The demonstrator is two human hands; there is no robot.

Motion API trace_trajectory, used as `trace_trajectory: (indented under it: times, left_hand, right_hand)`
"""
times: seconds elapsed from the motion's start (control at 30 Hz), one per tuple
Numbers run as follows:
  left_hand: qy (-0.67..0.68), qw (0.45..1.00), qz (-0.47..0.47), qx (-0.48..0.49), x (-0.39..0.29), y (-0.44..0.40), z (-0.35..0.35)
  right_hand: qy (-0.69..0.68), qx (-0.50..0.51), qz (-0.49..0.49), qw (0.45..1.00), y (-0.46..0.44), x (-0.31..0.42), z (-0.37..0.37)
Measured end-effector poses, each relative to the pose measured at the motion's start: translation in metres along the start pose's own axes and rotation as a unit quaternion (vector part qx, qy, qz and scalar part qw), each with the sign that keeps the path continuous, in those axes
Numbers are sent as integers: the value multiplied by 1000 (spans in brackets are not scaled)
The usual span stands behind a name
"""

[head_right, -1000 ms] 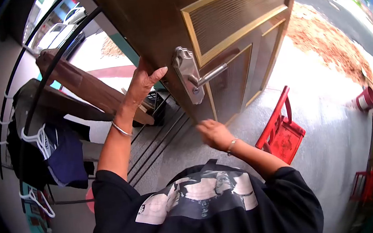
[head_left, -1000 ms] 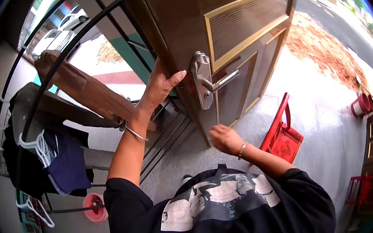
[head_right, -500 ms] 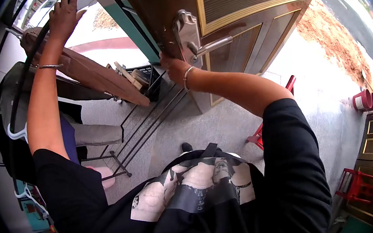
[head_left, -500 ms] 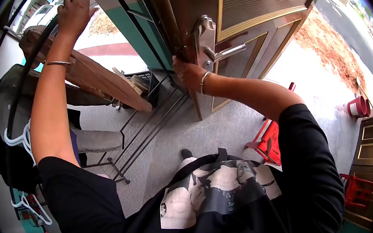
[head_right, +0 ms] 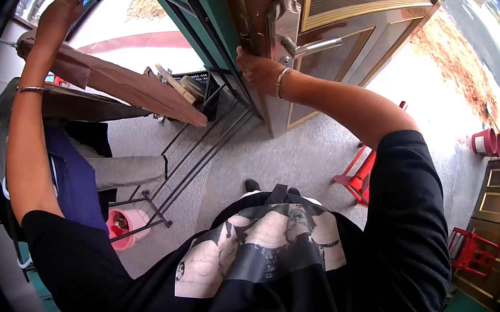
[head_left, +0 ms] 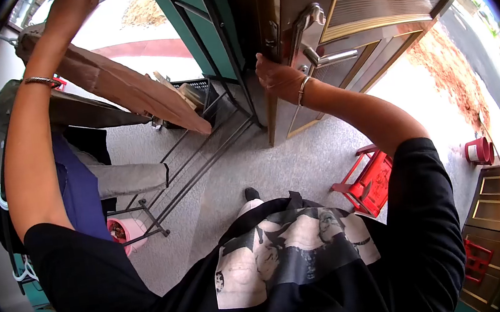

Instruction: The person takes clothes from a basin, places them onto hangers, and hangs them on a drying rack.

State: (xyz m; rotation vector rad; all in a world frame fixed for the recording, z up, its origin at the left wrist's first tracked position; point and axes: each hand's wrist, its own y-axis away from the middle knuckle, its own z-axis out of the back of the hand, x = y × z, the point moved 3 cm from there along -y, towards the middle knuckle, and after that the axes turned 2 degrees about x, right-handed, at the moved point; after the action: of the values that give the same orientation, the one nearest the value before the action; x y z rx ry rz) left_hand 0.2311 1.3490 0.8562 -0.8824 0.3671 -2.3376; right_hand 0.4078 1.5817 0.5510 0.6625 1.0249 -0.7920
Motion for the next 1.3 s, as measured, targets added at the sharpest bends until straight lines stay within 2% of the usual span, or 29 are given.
trace_trajectory:
  times: [0.1, 0.23, 0.27, 0.43, 0.53, 0.63, 0.67, 0.77, 0.8, 0.87, 0.9, 0.93, 0.97, 1.03, 1.1, 1.13, 1.17, 1.23, 1.3]
  left_hand:
    - [-3, 998, 50, 29, 6, 15, 3]
    - [3, 997, 51, 53, 75, 47, -49]
    - [9, 997, -51, -65, 66, 61, -39]
    - [49, 999, 3, -14, 56, 117, 8]
    - [48, 998, 40, 21, 39, 134, 30]
    - [127, 992, 3, -8, 7, 150, 58]
    - [137, 989, -17, -53, 0, 156, 60]
    - [77, 993, 81, 40, 3, 167, 66]
    - [60, 991, 105, 62, -7, 167, 76]
    - [83, 994, 74, 17, -2, 168, 63]
    - [83, 995, 51, -23, 3, 169, 62]
    - [107, 991, 84, 7, 3, 170, 71]
    - [111, 989, 101, 4, 2, 168, 83]
    - [119, 988, 98, 13, 1, 169, 103]
    - [107, 988, 114, 16, -5, 170, 111]
    - [98, 989, 106, -5, -9, 169, 114]
    - [96, 991, 91, -13, -12, 167, 117]
    - [112, 984, 130, 47, -22, 157, 123]
    - [95, 990, 106, 14, -23, 156, 122]
  right_hand:
    - [50, 39, 13, 998, -1, 2, -1]
    - [2, 17, 15, 1000, 0, 1, -5]
    - [-3, 17, 9, 1000, 1, 1, -7]
    - [-30, 53, -17, 998, 2, 3, -3]
    - [-39, 40, -39, 998, -2, 8, -18]
    - [-42, 48, -45, 997, -4, 6, -26]
    - [-40, 52, -45, 997, -4, 5, -28]
    - [20, -57, -86, 994, -14, 12, -63]
    - [6, -36, -83, 996, -16, 14, -65]
    - [-14, 9, -82, 997, -24, 13, -76]
    - [38, -4, -91, 995, -17, 7, -69]
    - [95, -21, -99, 990, -14, 2, -58]
    - [106, 52, -64, 991, -28, -3, -67]
    - [90, 119, -31, 988, -50, -10, -82]
    - [39, 101, -33, 994, -56, -15, -90]
    - [60, 105, -52, 991, -61, -19, -95]
    - [30, 123, -59, 990, -63, -29, -93]
    - [-33, 162, -67, 984, -66, -45, -89]
    - [-41, 197, -56, 978, -74, -49, -97]
